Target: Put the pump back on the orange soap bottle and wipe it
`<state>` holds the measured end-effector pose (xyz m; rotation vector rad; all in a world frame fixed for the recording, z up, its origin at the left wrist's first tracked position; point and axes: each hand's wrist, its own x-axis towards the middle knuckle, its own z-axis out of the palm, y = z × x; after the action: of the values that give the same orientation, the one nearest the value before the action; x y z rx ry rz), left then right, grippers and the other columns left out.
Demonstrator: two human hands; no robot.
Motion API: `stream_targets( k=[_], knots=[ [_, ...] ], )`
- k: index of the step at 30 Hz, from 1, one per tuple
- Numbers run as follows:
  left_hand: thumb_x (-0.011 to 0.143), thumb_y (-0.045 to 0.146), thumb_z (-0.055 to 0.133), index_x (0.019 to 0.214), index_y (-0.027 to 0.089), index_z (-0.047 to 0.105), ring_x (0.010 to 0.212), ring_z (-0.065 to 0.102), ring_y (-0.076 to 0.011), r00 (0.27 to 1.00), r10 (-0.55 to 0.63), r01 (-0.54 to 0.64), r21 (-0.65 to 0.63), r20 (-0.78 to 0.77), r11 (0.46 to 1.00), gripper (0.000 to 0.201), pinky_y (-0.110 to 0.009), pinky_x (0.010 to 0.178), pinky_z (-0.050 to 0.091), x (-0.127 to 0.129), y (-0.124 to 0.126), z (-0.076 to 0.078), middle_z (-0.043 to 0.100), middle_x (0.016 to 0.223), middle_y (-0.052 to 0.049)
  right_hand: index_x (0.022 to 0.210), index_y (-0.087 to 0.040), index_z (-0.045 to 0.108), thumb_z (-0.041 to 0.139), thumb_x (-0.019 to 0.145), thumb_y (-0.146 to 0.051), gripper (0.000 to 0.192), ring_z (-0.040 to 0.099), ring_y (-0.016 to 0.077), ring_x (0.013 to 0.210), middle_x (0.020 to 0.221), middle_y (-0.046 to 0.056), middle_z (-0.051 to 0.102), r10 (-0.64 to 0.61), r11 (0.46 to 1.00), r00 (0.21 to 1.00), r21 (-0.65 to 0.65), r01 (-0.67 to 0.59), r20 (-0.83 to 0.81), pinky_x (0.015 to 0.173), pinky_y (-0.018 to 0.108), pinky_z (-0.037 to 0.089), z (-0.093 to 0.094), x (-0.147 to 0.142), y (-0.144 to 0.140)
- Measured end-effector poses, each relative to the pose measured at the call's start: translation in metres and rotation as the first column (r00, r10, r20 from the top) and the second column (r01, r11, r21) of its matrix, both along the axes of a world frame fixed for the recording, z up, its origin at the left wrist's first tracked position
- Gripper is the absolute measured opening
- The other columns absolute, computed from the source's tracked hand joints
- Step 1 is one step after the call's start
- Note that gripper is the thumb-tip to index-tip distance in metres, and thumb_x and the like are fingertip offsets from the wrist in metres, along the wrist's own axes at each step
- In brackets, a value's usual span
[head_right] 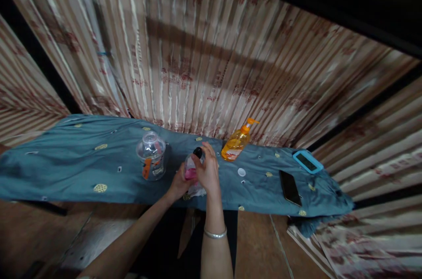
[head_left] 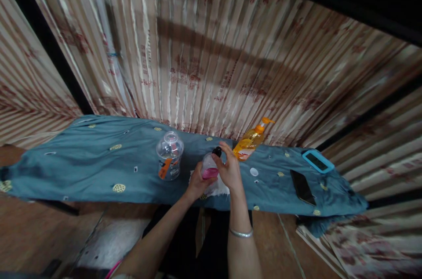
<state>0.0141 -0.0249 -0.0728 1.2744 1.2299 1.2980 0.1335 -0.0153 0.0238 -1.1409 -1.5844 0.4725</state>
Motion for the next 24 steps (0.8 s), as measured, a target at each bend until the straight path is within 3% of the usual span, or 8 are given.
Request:
stream_targets(
  k=[4,7,11,13,16,24],
  knots=[
    [0.060,0.026,0.088,0.108,0.018,0.060,0.091,0.069,-0.0221,1.000,0.004,-0.004,-0.015,0.001,1.000,0.056,-0.033,0.083,0.054,0.000,-0.002,0.004,0.072,0.100,-0.002,0.120,-0.017,0.066,0.060,0.090,-0.050,0.045,0.056,0.0294,0.135,0.140,0.019,0.061,0.042,0.999,0.999,-0.021,-0.043,-0.027,0.116,0.053,0.042,-0.002,0.000,-0.005],
    [0.061,0.031,0.089,0.110,0.018,0.060,0.093,0.069,-0.0223,1.000,-0.013,0.013,-0.001,0.004,1.000,0.059,-0.033,0.084,0.054,-0.001,-0.003,0.006,0.072,0.102,-0.003,0.122,-0.013,0.062,0.068,0.082,-0.061,0.063,0.056,0.0352,0.134,0.142,0.024,0.058,-0.082,0.996,0.996,-0.030,0.083,0.016,0.114,0.057,0.043,0.002,-0.004,-0.009],
    [0.061,0.033,0.089,0.110,0.018,0.060,0.094,0.070,-0.0226,1.000,-0.022,0.022,0.007,-0.007,1.000,0.058,-0.034,0.086,0.054,-0.002,-0.002,0.006,0.072,0.104,-0.004,0.091,-0.020,0.059,0.068,0.074,-0.075,0.058,0.059,0.0423,0.126,0.130,0.024,0.065,-0.247,0.969,0.968,-0.021,0.248,0.036,0.110,0.063,0.043,0.006,-0.009,-0.007],
    [0.061,0.031,0.088,0.110,0.018,0.061,0.095,0.070,-0.0228,1.000,-0.023,0.023,0.005,-0.007,1.000,0.058,-0.034,0.086,0.055,-0.002,-0.002,0.005,0.072,0.104,-0.003,0.085,-0.023,0.058,0.066,0.077,-0.070,0.049,0.059,0.0404,0.128,0.127,0.022,0.067,-0.206,0.978,0.978,-0.012,0.207,0.035,0.112,0.061,0.042,0.008,-0.009,-0.005],
    [0.061,0.029,0.089,0.111,0.018,0.060,0.095,0.070,-0.0226,1.000,-0.008,0.008,-0.006,-0.010,1.000,0.059,-0.034,0.086,0.056,-0.001,-0.001,0.004,0.073,0.104,-0.002,0.093,-0.021,0.063,0.066,0.080,-0.055,0.037,0.057,0.0368,0.132,0.129,0.020,0.067,-0.103,0.995,0.994,-0.014,0.103,0.033,0.115,0.058,0.041,0.010,-0.007,-0.002],
    [0.061,0.026,0.088,0.112,0.018,0.061,0.089,0.071,-0.0217,0.998,0.006,-0.009,-0.043,-0.059,0.999,0.058,-0.033,0.081,0.056,0.001,-0.001,0.005,0.073,0.101,-0.002,0.120,-0.017,0.068,0.062,0.087,-0.045,0.044,0.057,0.0294,0.135,0.137,0.016,0.065,0.085,0.996,0.996,-0.036,-0.085,-0.003,0.118,0.050,0.042,0.003,0.005,0.000]
  ],
)
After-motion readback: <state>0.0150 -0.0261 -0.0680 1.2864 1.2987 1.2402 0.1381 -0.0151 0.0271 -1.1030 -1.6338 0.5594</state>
